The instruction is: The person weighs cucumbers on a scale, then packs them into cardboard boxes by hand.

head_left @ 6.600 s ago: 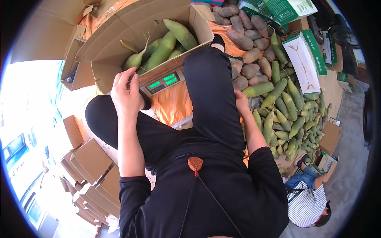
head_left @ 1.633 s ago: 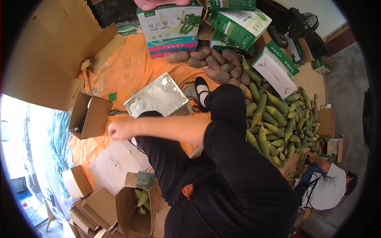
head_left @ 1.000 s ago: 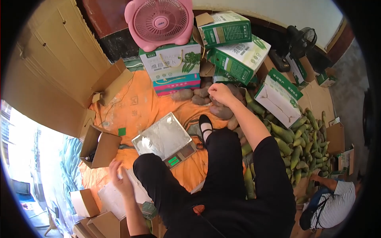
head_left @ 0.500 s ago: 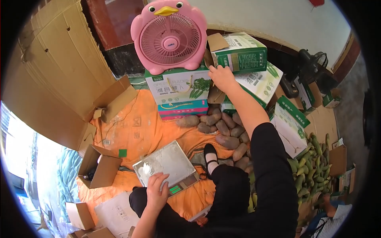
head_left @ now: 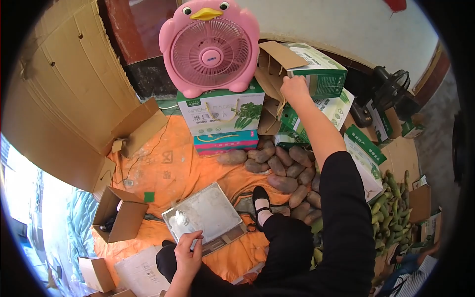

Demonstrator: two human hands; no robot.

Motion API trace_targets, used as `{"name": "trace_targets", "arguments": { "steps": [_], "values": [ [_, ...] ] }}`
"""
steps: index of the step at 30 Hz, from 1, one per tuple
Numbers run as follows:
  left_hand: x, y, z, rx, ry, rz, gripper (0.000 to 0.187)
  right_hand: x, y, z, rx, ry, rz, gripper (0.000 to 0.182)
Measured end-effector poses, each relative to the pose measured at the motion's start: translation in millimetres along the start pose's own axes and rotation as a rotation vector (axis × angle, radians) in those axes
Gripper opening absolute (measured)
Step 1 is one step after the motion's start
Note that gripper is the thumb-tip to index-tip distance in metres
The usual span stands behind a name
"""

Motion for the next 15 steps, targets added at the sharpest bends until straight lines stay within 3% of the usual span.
{"name": "trace_targets", "arguments": {
  "steps": [2,8,11,15],
  "values": [
    [1.2,-0.5,-2.3,0.001,-0.01,-0.001,0.023,-16.3,0.3,-3.8,0.127,-0.016,-0.012,0.016],
    [2.7,-0.6,-7.6,0.015,-0.022,0.008,0.022,-69.2,-18.9,-26.6,0.081,-0.025,-0.036,0.018],
    [1.1,0.8,-9.0,0.028,-0.026,0.009,0.021,-93.8,-12.0,-55.4,-0.087,-0.086,0.007,0.009],
    [-3.3,2.7,-13.8,0.038,-0.054,-0.002,0.019,-125.7,14.7,-100.0,-0.052,0.002,-0.008,0.011]
  ]
}}
Point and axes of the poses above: each hand's wrist, its own z-axis towards the middle knuckle, its own y-axis out of the back of the hand, x = y × z, the point moved 1 cm from there along z, towards the middle knuckle, and after that the axes turned 10 degrees about -z, right-handed, at the moved point
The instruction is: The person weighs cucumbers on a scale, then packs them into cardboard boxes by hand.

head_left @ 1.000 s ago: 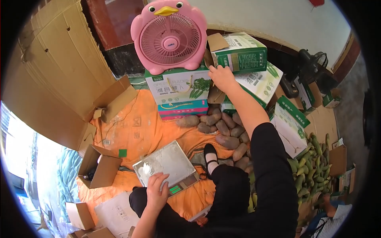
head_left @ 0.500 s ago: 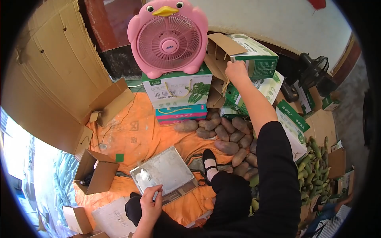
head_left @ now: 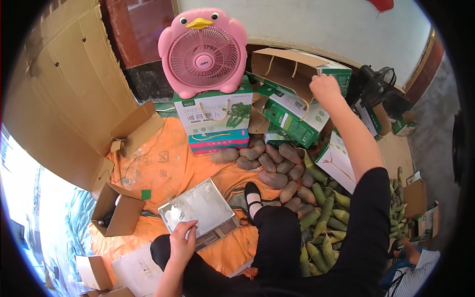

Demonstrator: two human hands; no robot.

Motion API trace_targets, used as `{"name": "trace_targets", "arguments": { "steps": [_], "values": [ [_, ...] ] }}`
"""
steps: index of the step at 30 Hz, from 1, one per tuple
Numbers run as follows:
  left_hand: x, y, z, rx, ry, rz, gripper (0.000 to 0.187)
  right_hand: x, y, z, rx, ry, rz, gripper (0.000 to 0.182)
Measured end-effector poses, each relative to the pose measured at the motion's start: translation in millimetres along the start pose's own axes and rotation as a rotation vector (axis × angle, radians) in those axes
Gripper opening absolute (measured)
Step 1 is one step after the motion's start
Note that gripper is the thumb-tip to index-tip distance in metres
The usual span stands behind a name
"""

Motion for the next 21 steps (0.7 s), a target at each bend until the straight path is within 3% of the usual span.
{"name": "trace_targets", "arguments": {
  "steps": [5,7,9,11,13,15,21],
  "values": [
    [-2.1,4.9,-8.6,0.005,-0.054,0.014,0.018,-51.2,48.0,-63.4,-0.126,-0.027,0.117,0.006],
    [-2.8,7.9,-12.5,-0.005,-0.069,0.013,0.017,-80.9,66.9,-82.5,-0.216,-0.043,0.338,0.012],
    [-2.4,12.2,-15.4,-0.012,-0.032,-0.008,0.017,-108.2,100.0,-90.2,-0.107,-0.08,0.591,0.016],
    [0.1,15.7,-18.3,-0.043,-0.022,-0.024,0.017,-124.4,122.8,-96.3,-0.268,-0.116,0.838,0.018],
    [1.2,19.4,-20.7,-0.069,-0.005,-0.06,0.016,-148.6,134.1,-84.5,-0.131,-0.084,0.927,0.015],
    [6.6,23.4,-24.9,-0.088,-0.002,-0.071,0.016,-153.0,151.9,-81.1,-0.02,-0.218,1.176,0.016],
    [6.9,35.9,-33.6,-0.111,0.026,-0.092,0.016,-138.5,155.1,-50.7,0.015,-0.299,1.146,0.019]
  ]
}}
Point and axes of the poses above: each hand's wrist, its own z-axis towards the middle knuckle, its own y-axis out of the back of the hand, x = y × z, the point moved 1 cm from there along z, towards the middle knuckle, and after that the axes turned 10 degrees about -z, right-handed, at the moved point
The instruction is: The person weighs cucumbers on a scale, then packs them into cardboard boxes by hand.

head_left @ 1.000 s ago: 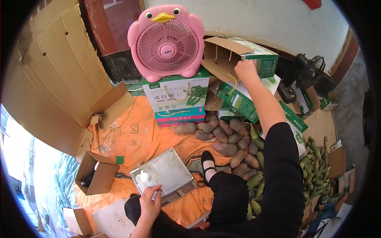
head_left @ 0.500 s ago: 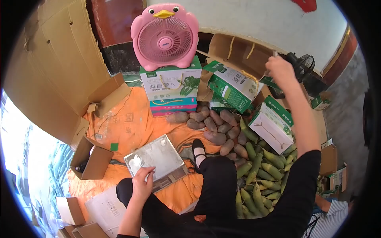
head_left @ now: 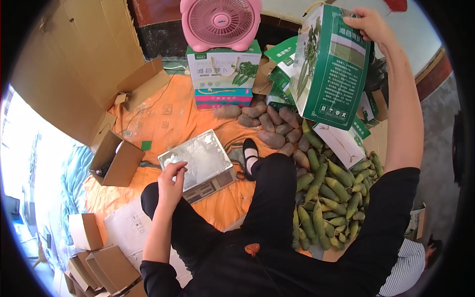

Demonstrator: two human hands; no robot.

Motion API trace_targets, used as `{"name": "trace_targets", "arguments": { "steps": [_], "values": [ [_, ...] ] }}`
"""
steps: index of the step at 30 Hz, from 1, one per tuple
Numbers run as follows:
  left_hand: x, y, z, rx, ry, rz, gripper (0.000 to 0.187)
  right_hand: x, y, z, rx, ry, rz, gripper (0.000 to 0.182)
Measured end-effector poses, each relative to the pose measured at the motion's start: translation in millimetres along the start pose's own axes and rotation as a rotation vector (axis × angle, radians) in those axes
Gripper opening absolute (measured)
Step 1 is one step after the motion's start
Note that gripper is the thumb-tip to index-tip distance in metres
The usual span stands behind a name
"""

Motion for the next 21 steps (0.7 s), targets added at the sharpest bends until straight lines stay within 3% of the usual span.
{"name": "trace_targets", "arguments": {
  "steps": [2,4,8,12,14,16,18,20,21],
  "values": [
    [-1.3,6.1,-3.0,-0.013,0.025,-0.049,0.015,37.1,2.3,-10.0,-0.009,0.044,-0.021,0.024],
    [-3.1,12.7,-6.6,-0.001,0.044,-0.042,0.016,87.7,5.3,-23.9,-0.111,-0.072,0.069,0.015],
    [-34.3,19.9,-11.7,0.06,0.09,-0.311,0.019,146.1,-25.6,-38.9,-0.045,-0.011,0.142,0.018],
    [-82.1,25.6,-8.4,0.142,-0.023,-0.333,0.025,154.5,-118.0,-24.4,0.174,0.111,0.321,0.017],
    [-99.8,25.2,-5.1,0.22,-0.012,-0.356,0.028,159.5,-164.9,-37.9,0.161,0.305,0.267,0.032],
    [-87.6,24.8,0.7,0.276,-0.036,-0.314,0.035,185.0,-193.6,-71.6,0.045,0.302,0.098,0.038],
    [-82.7,20.7,6.5,0.339,0.159,-0.242,0.041,207.1,-219.7,-106.6,0.044,0.295,0.032,0.023],
    [-54.4,19.5,9.7,0.374,0.192,-0.205,0.048,218.0,-254.8,-140.7,-0.049,0.409,0.01,0.027],
    [-41.5,18.9,10.1,0.337,0.256,-0.216,0.049,226.1,-265.2,-160.4,0.014,0.411,-0.001,0.024]
  ]
}}
Point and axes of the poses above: each hand's wrist, its own z-axis towards the middle knuckle, its own y-axis out of the back of the hand, x = y × z, the point moved 1 cm from there along z, towards the middle knuckle, and after that the axes turned 10 degrees about -z, right-handed, at the moved point
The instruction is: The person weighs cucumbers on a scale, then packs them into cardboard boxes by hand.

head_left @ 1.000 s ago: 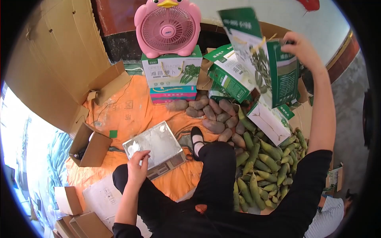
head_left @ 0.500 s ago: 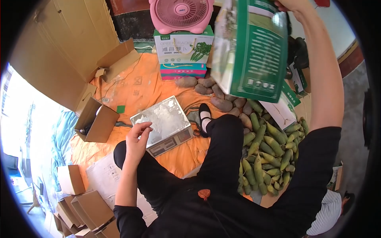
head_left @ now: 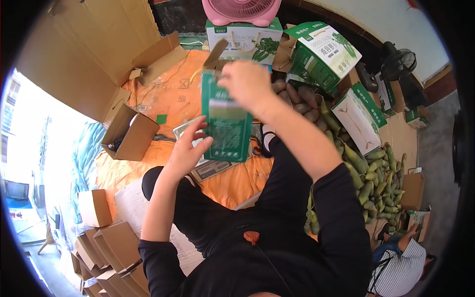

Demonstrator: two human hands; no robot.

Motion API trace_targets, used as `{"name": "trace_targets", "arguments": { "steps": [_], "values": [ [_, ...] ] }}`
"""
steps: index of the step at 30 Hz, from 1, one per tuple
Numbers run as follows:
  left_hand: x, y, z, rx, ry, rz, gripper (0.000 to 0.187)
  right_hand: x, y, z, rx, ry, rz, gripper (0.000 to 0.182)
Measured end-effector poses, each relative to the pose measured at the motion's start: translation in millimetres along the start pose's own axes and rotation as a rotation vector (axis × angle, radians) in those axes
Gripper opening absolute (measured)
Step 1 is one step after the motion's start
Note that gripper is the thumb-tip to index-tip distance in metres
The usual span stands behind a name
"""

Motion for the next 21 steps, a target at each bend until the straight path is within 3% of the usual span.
{"name": "trace_targets", "arguments": {
  "steps": [1,2,7,9,13,16,19,21],
  "values": [
    [7.0,2.5,1.5,-0.04,0.06,-0.027,0.05,15.2,-8.6,-15.5,0.068,0.001,0.003,0.021],
    [2.1,5.4,0.0,-0.083,0.241,-0.083,0.05,27.6,-15.1,-29.8,0.045,0.011,0.035,0.019],
    [19.0,26.7,-16.4,-0.213,0.298,-0.155,0.055,74.9,-20.1,-67.5,0.204,0.084,0.224,0.015],
    [18.5,30.8,-19.8,-0.289,0.321,-0.401,0.058,89.2,-31.1,-76.4,0.39,0.133,0.326,0.02],
    [30.2,43.0,-19.6,-0.372,0.376,-0.411,0.07,89.9,-54.2,-87.9,0.367,0.189,0.578,0.022],
    [45.8,59.0,-17.7,-0.417,0.405,-0.499,0.076,60.2,-77.6,-88.0,0.422,0.206,0.317,0.023],
    [49.3,64.3,-11.8,-0.481,0.405,-0.57,0.078,26.8,-84.1,-93.6,0.641,0.178,0.04,0.046],
    [54.5,68.2,-5.9,-0.572,0.378,-0.604,0.06,10.2,-78.4,-93.0,0.741,0.18,0.105,0.056]
  ]
}}
Point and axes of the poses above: each hand's wrist, its own z-axis towards the middle knuckle, its own y-axis out of the back of the hand, x = y × z, the point moved 1 cm from there along z, towards the middle knuckle, and after that the axes turned 10 degrees about -z, right-handed, at the moved point
